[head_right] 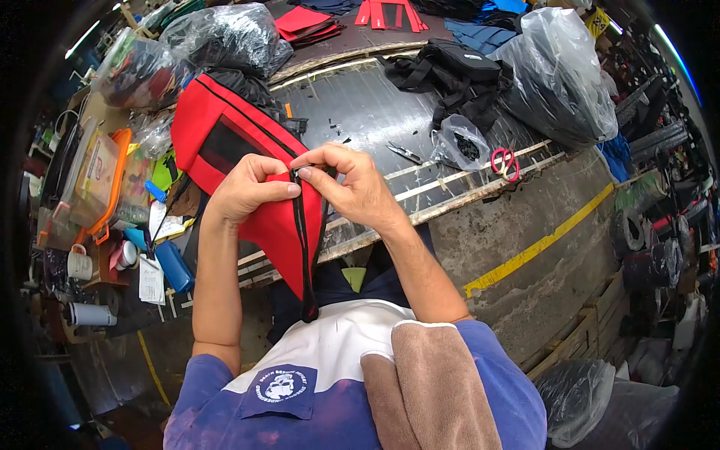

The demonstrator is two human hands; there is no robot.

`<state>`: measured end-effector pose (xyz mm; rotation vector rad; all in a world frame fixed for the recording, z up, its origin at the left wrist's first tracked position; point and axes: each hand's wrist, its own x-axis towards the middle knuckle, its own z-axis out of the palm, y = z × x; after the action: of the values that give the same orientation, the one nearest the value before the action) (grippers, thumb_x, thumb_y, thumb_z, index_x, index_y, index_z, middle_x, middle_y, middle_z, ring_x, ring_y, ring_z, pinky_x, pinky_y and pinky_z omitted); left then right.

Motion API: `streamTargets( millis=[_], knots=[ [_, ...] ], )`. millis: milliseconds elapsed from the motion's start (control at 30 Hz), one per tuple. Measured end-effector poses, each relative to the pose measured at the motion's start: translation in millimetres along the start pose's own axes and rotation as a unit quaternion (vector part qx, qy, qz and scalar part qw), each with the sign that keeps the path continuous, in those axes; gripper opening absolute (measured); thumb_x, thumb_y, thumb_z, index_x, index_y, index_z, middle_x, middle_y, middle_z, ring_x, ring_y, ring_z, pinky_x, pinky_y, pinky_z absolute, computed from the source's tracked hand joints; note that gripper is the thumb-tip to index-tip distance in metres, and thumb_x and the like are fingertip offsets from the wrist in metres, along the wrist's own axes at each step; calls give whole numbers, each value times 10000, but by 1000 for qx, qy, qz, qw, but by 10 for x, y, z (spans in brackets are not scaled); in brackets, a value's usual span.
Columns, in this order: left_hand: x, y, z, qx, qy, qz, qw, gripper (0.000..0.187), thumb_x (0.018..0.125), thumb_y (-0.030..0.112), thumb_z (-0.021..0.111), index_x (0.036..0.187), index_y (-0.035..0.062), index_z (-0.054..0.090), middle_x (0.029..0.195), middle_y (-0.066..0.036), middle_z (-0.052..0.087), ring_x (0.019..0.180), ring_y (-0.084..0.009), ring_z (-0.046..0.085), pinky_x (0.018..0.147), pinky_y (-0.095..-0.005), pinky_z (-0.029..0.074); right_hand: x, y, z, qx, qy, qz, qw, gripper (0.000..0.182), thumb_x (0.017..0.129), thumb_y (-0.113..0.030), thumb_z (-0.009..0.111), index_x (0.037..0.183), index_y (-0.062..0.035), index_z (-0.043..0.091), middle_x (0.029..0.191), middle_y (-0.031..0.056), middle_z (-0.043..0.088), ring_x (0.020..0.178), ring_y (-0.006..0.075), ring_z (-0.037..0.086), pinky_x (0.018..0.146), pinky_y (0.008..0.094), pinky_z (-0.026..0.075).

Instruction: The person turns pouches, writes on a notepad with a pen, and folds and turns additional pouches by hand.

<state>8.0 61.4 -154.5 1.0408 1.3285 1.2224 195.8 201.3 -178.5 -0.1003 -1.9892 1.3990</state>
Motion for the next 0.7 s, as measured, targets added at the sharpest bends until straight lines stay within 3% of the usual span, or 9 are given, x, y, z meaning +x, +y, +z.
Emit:
streamTargets(
  millis=[333, 700],
  knots=[
    [-24, 66, 38, 0, -4, -15, 1000, 131, 868, 122, 855, 812, 43, 766, 747, 42, 689, 680, -19, 586, 620, -208, 429, -20, -38, -27, -50, -13, -31, 998, 153, 951, -61, 738, 1092, -53, 795, 863, 66, 681, 756, 151, 616, 689, 305, 486],
    [-51, 52, 16, -7, -35, -16, 999, 127, 868, 112, 862, 825, 34, 770, 755, 39, 700, 681, -22, 596, 621, -211, 444, 41, -68, -100, -64, -64, -110, 990, 141, 948, -42, 737, 1078, -35, 790, 891, 80, 734, 769, 157, 652, 719, 303, 509]
  ],
)
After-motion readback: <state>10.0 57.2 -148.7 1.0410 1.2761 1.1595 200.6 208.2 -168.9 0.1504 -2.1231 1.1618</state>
